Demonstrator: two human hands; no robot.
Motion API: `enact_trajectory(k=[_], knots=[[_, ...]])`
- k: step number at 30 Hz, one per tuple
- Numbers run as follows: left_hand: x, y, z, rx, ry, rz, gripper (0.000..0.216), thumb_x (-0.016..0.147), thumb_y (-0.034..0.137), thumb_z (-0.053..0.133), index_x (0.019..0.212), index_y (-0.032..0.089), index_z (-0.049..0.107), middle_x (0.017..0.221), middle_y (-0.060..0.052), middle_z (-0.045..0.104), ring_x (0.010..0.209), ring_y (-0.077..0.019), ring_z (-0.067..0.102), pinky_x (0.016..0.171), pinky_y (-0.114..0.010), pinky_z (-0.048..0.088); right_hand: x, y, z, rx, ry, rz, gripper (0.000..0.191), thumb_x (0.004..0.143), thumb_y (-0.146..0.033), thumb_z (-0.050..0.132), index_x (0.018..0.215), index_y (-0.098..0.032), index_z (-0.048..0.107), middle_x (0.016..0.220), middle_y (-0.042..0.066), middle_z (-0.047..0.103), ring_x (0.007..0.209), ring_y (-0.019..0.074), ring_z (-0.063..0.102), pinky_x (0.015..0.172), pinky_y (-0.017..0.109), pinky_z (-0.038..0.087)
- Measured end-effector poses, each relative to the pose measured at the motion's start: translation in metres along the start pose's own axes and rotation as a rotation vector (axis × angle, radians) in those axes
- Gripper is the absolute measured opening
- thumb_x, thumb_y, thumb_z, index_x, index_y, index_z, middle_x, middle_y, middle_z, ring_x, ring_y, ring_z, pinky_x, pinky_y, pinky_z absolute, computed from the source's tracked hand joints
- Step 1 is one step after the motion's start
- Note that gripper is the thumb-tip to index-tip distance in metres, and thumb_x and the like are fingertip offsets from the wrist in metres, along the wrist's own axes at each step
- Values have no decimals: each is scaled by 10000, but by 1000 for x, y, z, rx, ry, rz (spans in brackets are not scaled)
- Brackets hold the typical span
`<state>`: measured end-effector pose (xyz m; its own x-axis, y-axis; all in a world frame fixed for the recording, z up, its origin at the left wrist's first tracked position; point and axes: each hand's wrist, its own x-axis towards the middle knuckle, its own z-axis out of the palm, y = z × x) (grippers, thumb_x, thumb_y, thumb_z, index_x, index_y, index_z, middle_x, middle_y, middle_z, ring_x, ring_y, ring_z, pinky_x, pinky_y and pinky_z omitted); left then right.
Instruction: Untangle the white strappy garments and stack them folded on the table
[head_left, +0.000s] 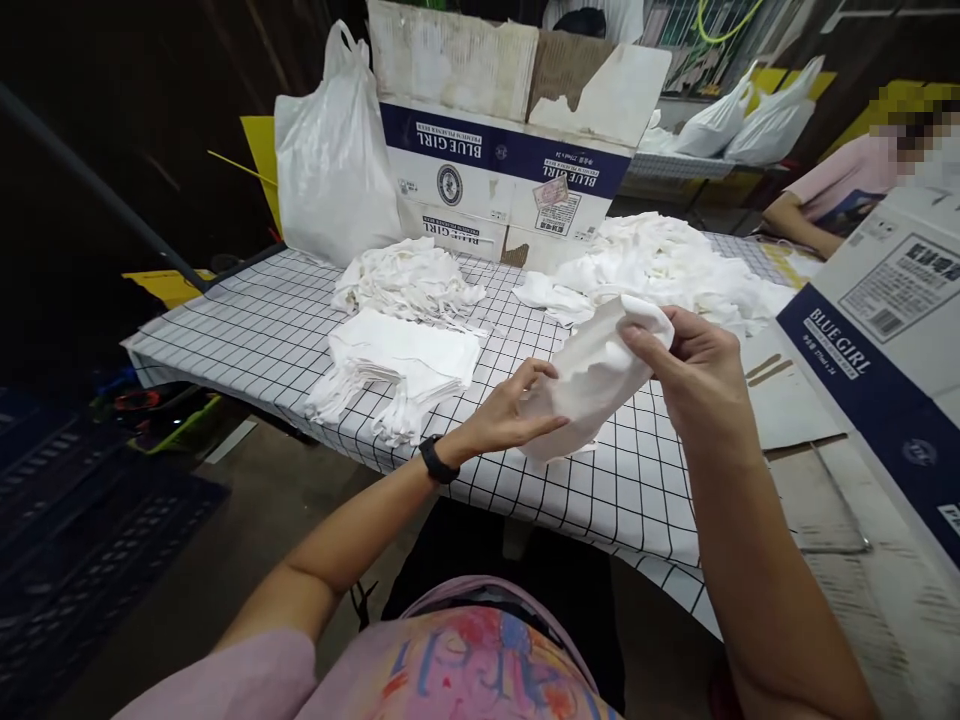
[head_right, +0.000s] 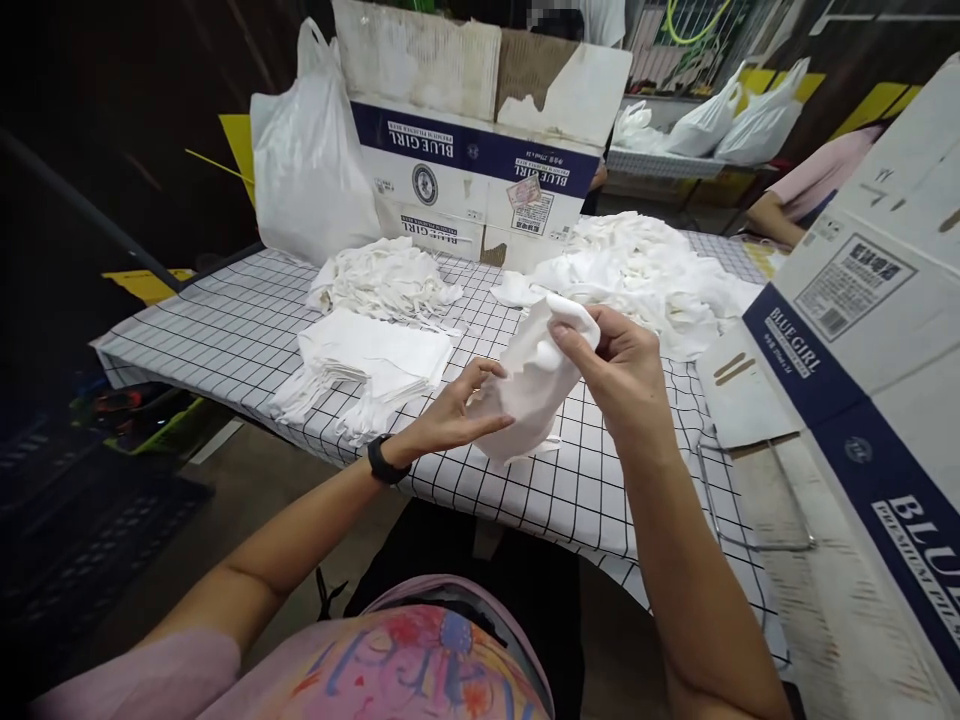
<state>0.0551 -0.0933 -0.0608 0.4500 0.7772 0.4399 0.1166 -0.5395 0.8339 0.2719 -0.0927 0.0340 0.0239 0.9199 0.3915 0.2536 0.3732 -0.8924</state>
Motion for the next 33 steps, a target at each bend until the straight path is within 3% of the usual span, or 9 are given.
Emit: enact_trajectory(k=[3,5,8,13,20,24,29,33], knots=[[-3,-14,6,10,-24,-53,447,871,458,754,1198,212,573,1147,-64,647,936,-187,606,782,-311,505,3,-2,-5,12,66,34,237,853,-428,781,976,-232,729,862,11,669,719,154,602,629,288,532],[-4,-22,8,5,-69,-79,318,892,455,725,1028,177,652,1004,-48,672,914,-189,603,800,-316,484,6,-6,-11,44,115,66,227,854,-402,792,969,-220,721,831,9,655,694,139,573,618,275,514],[-4,-29,7,-56,-135,-142,307,894,455,720,870,150,686,876,-38,670,856,-177,602,786,-304,463,11,-12,-23,75,226,65,222,845,-355,805,969,-192,718,795,9,627,665,122,529,592,261,478],[-1,-31,0,-72,-189,-177,330,923,467,690,843,150,736,891,-41,674,883,-165,605,834,-300,455,24,-13,-43,101,389,23,247,804,-303,803,973,-153,705,794,6,594,651,108,503,542,250,419],[14,-24,-22,-346,-86,-302,330,888,467,743,898,137,760,918,-49,733,888,-149,645,882,-308,488,40,-7,-69,-22,583,48,144,771,-250,767,821,-158,669,612,-55,467,503,68,368,486,271,271],[26,-13,-43,-381,47,-268,305,819,437,811,800,139,748,840,-23,718,839,-123,636,855,-280,488,42,4,-83,-52,604,118,138,748,-234,787,778,-166,671,593,-50,477,516,78,376,508,290,268],[39,2,-62,-301,35,-222,348,821,451,812,678,153,705,708,9,646,715,-94,578,723,-248,463,45,16,-85,-35,564,96,119,749,-191,785,731,-175,669,644,-23,537,597,99,426,605,304,371],[40,6,-62,-181,55,-170,406,880,480,753,645,157,687,645,18,598,654,-87,526,657,-245,426,36,13,-87,-66,581,79,113,719,-136,803,695,-185,703,638,-17,557,594,107,422,632,316,387]])
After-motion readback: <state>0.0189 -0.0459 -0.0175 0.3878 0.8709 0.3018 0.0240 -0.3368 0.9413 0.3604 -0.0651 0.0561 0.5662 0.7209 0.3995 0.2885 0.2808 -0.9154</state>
